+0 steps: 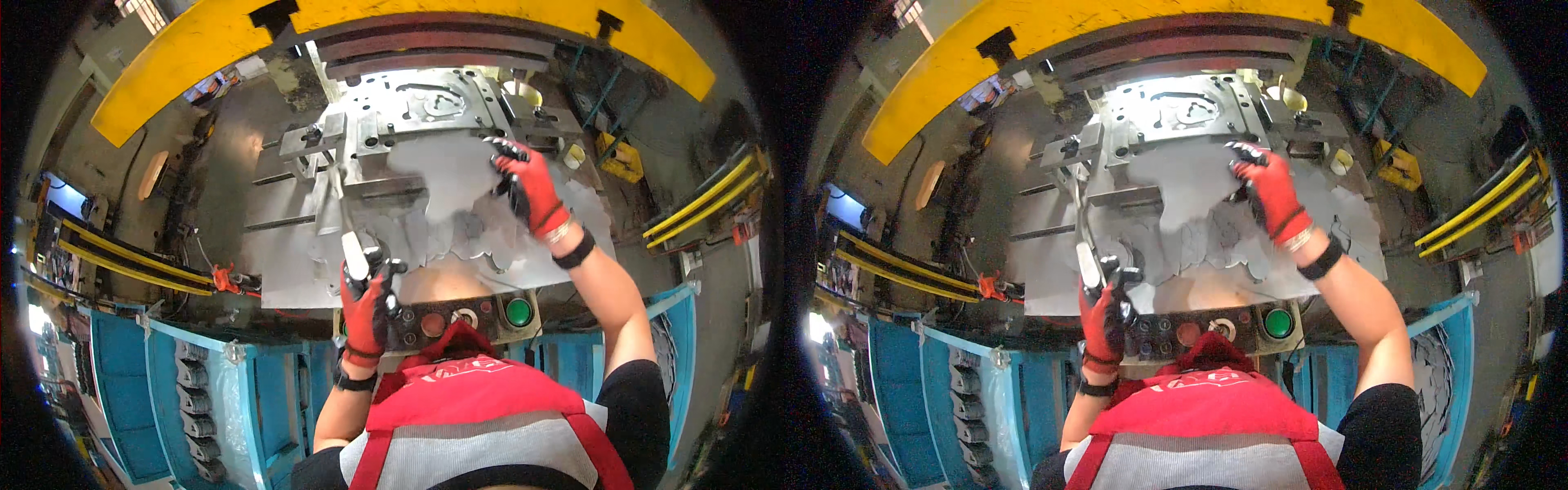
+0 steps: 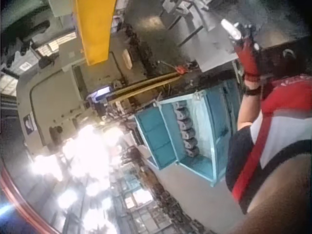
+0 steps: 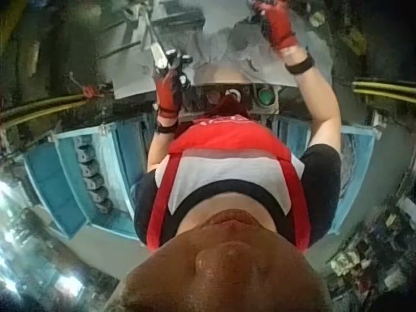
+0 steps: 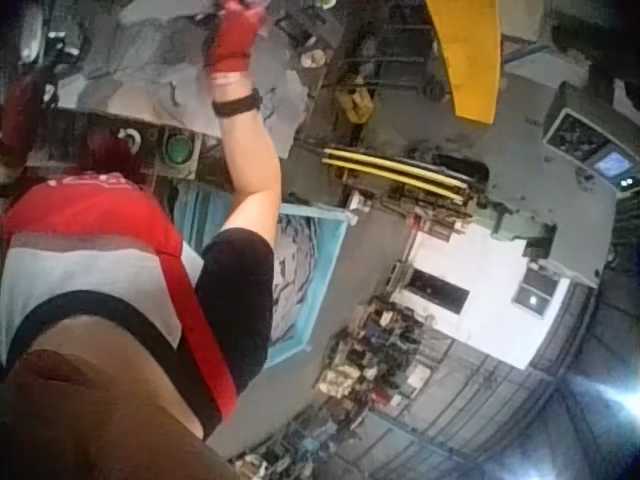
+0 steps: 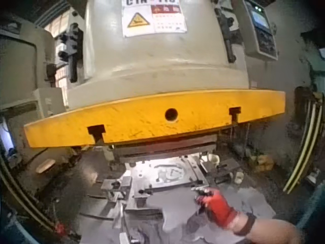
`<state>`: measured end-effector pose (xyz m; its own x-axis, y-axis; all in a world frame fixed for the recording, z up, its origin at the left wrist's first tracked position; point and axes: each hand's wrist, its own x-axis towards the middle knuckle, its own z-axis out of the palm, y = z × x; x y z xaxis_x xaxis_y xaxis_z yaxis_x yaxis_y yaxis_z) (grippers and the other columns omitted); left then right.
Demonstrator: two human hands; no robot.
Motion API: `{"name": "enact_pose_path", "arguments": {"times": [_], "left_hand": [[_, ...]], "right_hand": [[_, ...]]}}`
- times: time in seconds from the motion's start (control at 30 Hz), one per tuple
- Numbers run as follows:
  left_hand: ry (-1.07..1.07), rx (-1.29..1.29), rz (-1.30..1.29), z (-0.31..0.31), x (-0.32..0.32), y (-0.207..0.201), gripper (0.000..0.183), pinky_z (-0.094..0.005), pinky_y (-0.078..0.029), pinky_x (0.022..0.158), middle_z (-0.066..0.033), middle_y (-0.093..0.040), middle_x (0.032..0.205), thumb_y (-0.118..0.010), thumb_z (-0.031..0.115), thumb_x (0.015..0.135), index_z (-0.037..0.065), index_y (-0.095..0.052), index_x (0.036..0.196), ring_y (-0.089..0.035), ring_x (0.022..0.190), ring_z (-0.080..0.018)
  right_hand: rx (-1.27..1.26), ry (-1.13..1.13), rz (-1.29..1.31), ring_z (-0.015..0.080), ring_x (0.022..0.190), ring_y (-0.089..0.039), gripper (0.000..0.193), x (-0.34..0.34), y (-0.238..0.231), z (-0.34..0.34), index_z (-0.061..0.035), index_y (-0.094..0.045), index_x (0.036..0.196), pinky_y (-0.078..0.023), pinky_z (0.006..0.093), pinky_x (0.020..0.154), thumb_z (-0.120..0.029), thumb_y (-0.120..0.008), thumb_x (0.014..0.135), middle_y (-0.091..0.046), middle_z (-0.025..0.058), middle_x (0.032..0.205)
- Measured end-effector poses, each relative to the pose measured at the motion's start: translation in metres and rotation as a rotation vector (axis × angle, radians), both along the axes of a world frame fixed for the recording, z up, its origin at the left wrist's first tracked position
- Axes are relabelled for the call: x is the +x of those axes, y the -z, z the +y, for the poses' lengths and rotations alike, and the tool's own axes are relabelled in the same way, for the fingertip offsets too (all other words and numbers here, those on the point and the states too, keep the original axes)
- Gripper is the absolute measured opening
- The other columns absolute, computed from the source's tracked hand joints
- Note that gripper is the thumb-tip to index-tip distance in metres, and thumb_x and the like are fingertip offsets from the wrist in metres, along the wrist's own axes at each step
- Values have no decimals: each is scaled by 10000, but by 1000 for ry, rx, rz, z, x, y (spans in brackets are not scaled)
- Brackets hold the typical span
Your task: Operator picks up metal blanks, places them into a stamping press, activates the machine, and removes the formed part for trimming.
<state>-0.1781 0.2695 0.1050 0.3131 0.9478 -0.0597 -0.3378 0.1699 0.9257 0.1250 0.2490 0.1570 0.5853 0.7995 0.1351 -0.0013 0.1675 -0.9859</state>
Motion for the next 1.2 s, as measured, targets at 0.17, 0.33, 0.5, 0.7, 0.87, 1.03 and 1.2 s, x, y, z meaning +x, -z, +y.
{"name": "enact_pose_path", "arguments": {"times": [0.17, 0.33, 0.5, 0.7, 0.87, 1.03, 1.2], "left_hand": [[-121, 53, 137, 3, -49, 11, 533, -230, -446, 727, -67, -549, 1044, -552, 44, 793, 28, -325, 1275, -551, 863, -123], [-200, 243, 473, -4, -93, 25, 273, -295, -452, 835, -140, -501, 1148, -469, 23, 807, -13, -579, 1054, -538, 984, -194], [-360, -212, 205, -3, -115, 23, 453, -217, -464, 585, -87, -544, 1002, -528, -34, 790, -12, -388, 1220, -543, 758, -99], [-466, 232, 553, -2, -136, 65, 464, -241, -456, 721, -95, -465, 1098, -552, 50, 806, 38, -399, 1245, -526, 837, -138], [-638, -247, 216, -4, -138, 85, 460, -279, -446, 739, -75, -487, 1046, -607, 57, 764, 15, -442, 1191, -518, 829, -156], [-628, -247, 633, -3, -175, 194, 543, -290, -443, 608, -73, -568, 844, -703, 114, 704, -14, -415, 1146, -511, 660, -171], [-339, -592, 544, -12, -139, 221, 639, -325, -390, 406, -65, -534, 724, -732, 240, 699, 100, -340, 1184, -467, 524, -163]], "right_hand": [[38, 181, -74, 134, 571, -532, 186, 79, 4, 85, 11, -612, 882, -464, 279, 493, -65, -589, 714, -579, 39, 692], [-39, 288, -178, 169, 551, -536, 176, 127, 36, 167, 9, -575, 828, -460, 309, 497, -101, -607, 695, -557, 50, 695], [-435, 534, -613, 201, 692, -582, 267, 122, 46, 204, 48, -587, 822, -442, 311, 622, -158, -637, 660, -618, 148, 772], [-389, 420, -997, 292, 842, -606, 340, 105, 17, 169, -117, -627, 1012, -466, 347, 740, -189, -653, 680, -629, 172, 903], [-6, 233, -646, 262, 959, -523, 293, 31, 16, 55, -68, -596, 1031, -391, 337, 860, -124, -602, 744, -546, 151, 1017], [-204, 563, -484, 248, 1077, -430, 257, -8, 98, -126, -57, -587, 1059, -338, 355, 922, -77, -556, 805, -550, 120, 1054], [-694, 634, -73, 301, 1095, -446, 539, 15, 334, -301, 58, -454, 1168, -327, 348, 958, -334, -566, 815, -482, 215, 1174]]}}
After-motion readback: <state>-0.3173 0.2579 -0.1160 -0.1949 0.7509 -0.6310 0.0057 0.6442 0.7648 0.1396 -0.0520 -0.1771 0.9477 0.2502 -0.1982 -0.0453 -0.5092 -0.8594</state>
